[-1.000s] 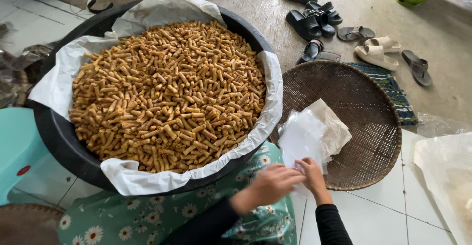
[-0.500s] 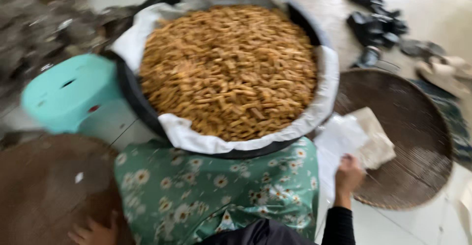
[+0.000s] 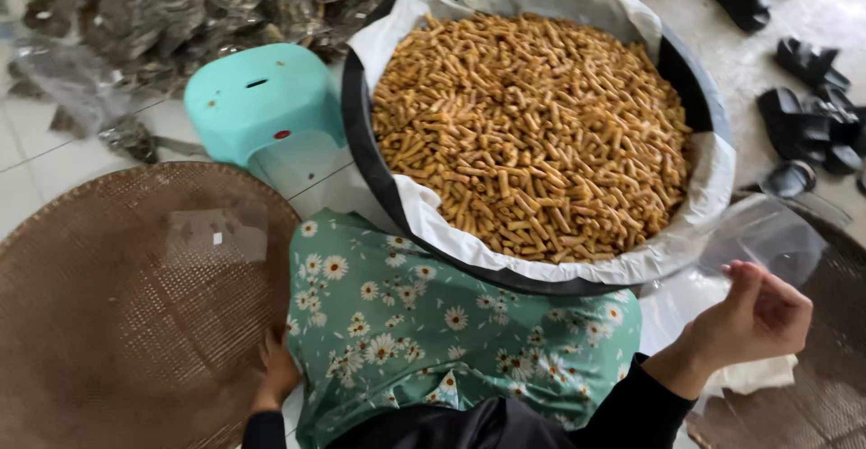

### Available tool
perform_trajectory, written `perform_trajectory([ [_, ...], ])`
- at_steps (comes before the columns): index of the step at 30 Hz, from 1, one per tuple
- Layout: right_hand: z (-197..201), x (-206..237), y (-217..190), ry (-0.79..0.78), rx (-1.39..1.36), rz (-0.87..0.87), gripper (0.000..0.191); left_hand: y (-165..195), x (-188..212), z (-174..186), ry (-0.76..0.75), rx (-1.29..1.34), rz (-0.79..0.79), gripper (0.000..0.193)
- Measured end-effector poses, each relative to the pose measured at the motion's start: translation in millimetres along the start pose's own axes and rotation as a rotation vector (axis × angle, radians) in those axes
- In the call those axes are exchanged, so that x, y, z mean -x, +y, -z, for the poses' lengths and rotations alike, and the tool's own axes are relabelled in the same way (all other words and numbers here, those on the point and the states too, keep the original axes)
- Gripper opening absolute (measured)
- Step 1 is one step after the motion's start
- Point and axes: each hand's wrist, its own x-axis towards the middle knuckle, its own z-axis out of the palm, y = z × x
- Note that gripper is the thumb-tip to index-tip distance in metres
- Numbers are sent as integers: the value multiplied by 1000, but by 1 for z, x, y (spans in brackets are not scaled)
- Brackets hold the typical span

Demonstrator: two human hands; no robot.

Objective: The person sits on the floor and removes a woven lid, paper and plastic cover from a large basin filled with fried snack sticks. They then fill small clear plastic bags with pieces taken by hand from the basin, close each bag, and place the filled bags on a round woven tray beside them.

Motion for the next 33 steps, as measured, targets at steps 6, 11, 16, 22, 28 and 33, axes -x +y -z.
perform_trajectory([
  [6,6,-11,-4,13,577,520,11,-20,-86,91,201,499,107,74],
  [11,72,27,34,-63,871,428,19,-31,-161,152,738,385,223,95],
  [16,120,96,79,-403,1164,-100,2,-29,-204,167,625,356,386,100],
  [22,122,122,103,-552,1139,-227,50,-12,-209,145,754,-101,461,44],
  [28,60,65,91,-395,896,-228,29,0,-186,147,851,13,430,81],
  [33,2,34,48,-363,660,-73,23,6,-169,131,709,133,516,43],
])
